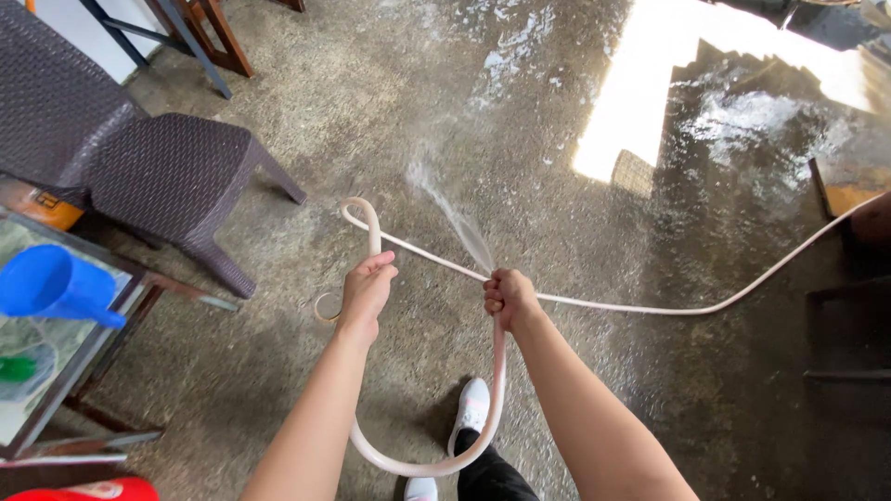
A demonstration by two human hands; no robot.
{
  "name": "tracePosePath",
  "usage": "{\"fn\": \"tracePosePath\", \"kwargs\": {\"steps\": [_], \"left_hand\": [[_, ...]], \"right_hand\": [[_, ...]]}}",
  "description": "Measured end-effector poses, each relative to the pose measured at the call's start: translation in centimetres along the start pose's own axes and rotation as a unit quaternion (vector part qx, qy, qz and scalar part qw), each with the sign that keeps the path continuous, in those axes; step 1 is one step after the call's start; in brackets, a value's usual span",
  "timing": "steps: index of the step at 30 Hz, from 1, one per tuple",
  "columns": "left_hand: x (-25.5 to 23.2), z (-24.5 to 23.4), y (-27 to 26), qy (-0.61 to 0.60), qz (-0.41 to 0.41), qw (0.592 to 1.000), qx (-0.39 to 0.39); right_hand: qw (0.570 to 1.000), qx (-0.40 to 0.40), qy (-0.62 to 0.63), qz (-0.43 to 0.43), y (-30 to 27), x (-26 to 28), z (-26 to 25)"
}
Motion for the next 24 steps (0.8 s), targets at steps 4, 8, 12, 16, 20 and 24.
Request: {"fn": "tracePosePath", "kwargs": {"steps": [4, 8, 12, 16, 20, 24], "left_hand": [[1.8, -3.7, -4.5, 0.011, 0.01, 1.0, -0.001], [2.9, -5.9, -9.4, 0.028, -0.002, 0.999, -0.018], [5.2, -6.3, -12.1, 0.016, 0.013, 1.0, -0.021], [3.8, -5.5, -16.7, 0.034, -0.013, 0.999, -0.026], [7.3, -4.1, -16.2, 0.049, -0.008, 0.998, -0.036], [8.5, -1.4, -17.8, 0.033, -0.009, 0.999, -0.031]], "right_hand": [[0.999, -0.01, 0.037, 0.002, -1.5, -5.1, -3.8], [0.997, -0.032, 0.05, -0.048, -7.1, -7.3, -6.2], [0.994, -0.052, 0.063, -0.067, -9.1, -7.9, -10.2], [0.995, -0.053, 0.07, -0.053, -10.7, -8.1, -13.1], [0.994, -0.06, 0.062, -0.072, -12.8, -6.8, -15.3], [0.993, -0.06, 0.058, -0.078, -13.2, -5.2, -18.8]]}}
Point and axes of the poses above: each hand's wrist, its own y-axis towards the middle knuckle, its own z-axis out of the palm, x = y × z, the point moved 4 cm from there along y, towards the middle knuckle, and after that the axes turned 6 degrees about -x, right-handed, at the moved point
